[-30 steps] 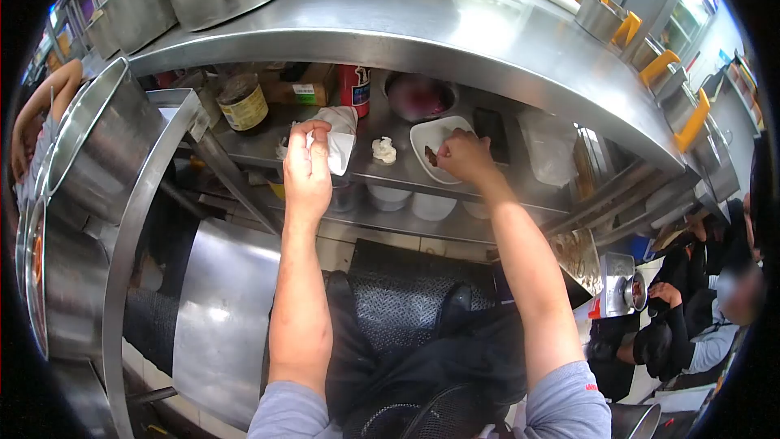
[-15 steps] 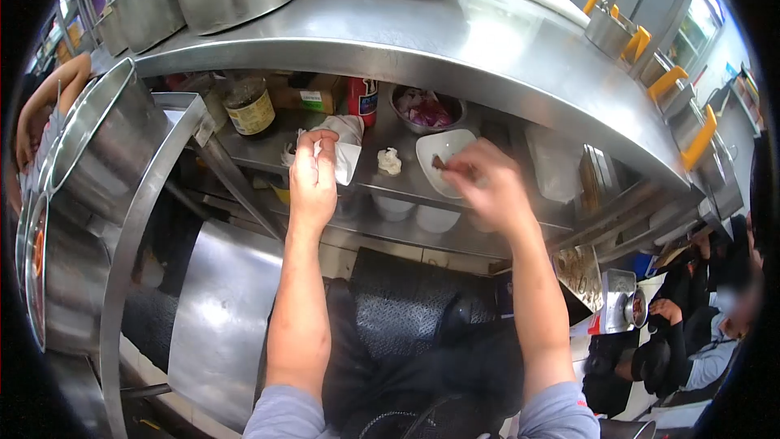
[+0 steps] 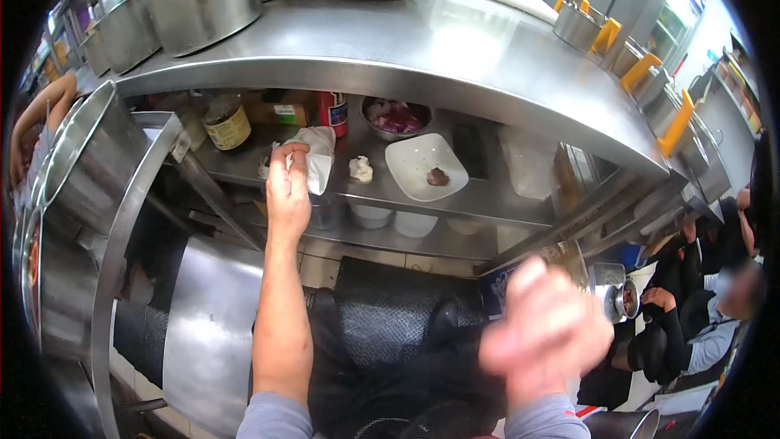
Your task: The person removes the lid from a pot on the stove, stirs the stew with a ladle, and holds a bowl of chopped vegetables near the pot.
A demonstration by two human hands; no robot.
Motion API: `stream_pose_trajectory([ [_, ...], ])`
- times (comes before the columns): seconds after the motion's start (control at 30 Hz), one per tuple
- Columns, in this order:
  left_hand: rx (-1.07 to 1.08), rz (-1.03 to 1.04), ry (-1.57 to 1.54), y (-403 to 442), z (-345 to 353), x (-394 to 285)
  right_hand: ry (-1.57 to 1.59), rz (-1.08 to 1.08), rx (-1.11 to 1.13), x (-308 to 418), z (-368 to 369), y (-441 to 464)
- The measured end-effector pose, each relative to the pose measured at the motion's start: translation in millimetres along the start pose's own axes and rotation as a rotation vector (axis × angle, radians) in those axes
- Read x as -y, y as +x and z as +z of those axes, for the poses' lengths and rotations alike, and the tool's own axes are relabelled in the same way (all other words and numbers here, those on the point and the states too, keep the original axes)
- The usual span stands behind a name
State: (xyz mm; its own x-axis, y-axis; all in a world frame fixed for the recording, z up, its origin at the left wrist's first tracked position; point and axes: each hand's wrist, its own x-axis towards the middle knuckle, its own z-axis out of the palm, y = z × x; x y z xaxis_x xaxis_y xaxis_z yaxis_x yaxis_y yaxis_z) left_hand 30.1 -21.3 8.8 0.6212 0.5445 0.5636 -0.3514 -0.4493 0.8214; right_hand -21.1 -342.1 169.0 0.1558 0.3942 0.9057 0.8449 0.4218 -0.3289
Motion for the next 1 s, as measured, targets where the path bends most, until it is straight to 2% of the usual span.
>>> stream_pose_trajectory([
  [0.03,-0.001,0.057,-0.041,2.4,-0.4,12.3,-0.125,0.064,-0.034,-9.4,0.7,-3.0],
  [0.13,0.012,-0.085,-0.103,-1.4,1.5,6.0,-0.392,0.313,-0.063,-49.2,2.4,-19.8],
  [0.17,-0.014,-0.023,-0.016,-6.0,7.0,-4.4,-0.384,0.437,-0.062,-65.5,6.8,-30.1],
  [0.23,0.07,0.098,-0.074,-18.9,18.7,-6.3,-0.266,0.61,-0.103,-100.1,23.3,-57.4],
  [0.27,0.111,0.022,-0.104,-27.0,28.5,-8.3,-0.281,0.68,-0.033,-110.5,29.4,-68.6],
  [0.3,0.186,-0.084,-0.197,-32.9,33.0,-43.3,-0.244,0.659,-0.03,-119.5,43.5,-75.0],
  [0.33,0.25,-0.164,-0.262,-41.0,40.6,-49.7,-0.07,0.791,-0.134,-126.7,55.5,-81.1],
  [0.37,0.301,-0.091,-0.349,-49.4,49.7,-45.4,0.099,0.928,-0.233,-130.6,61.8,-83.5],
  [0.4,0.342,-0.088,-0.394,-54.7,55.2,-51.3,0.179,0.954,-0.226,-130.4,61.5,-79.0],
  [0.43,0.387,-0.104,-0.377,-57.5,55.4,-55.4,0.203,0.895,-0.337,-128.9,68.6,-71.7],
  [0.5,0.452,-0.21,-0.524,-56.1,54.2,-53.3,0.199,0.905,-0.321,-134.0,59.8,-73.6],
  [0.57,0.48,-0.224,-0.549,-54.4,50.3,-58.5,0.157,0.888,-0.329,-140.1,50.2,-79.9],
  [0.63,0.506,-0.238,-0.576,-51.0,46.9,-59.2,-0.017,0.852,-0.278,-142.4,40.8,-81.8],
  [0.7,0.511,-0.161,-0.351,-50.4,46.1,-54.6,-0.055,0.861,-0.315,-143.6,36.8,-82.0],
  [0.93,0.455,-0.169,-0.203,-49.7,44.7,-58.0,0.093,0.964,-0.205,-134.0,42.7,-78.2],
  [1.0,0.363,-0.036,-0.182,-54.1,52.8,-53.9,0.146,0.981,-0.224,-133.1,44.6,-80.7],
])
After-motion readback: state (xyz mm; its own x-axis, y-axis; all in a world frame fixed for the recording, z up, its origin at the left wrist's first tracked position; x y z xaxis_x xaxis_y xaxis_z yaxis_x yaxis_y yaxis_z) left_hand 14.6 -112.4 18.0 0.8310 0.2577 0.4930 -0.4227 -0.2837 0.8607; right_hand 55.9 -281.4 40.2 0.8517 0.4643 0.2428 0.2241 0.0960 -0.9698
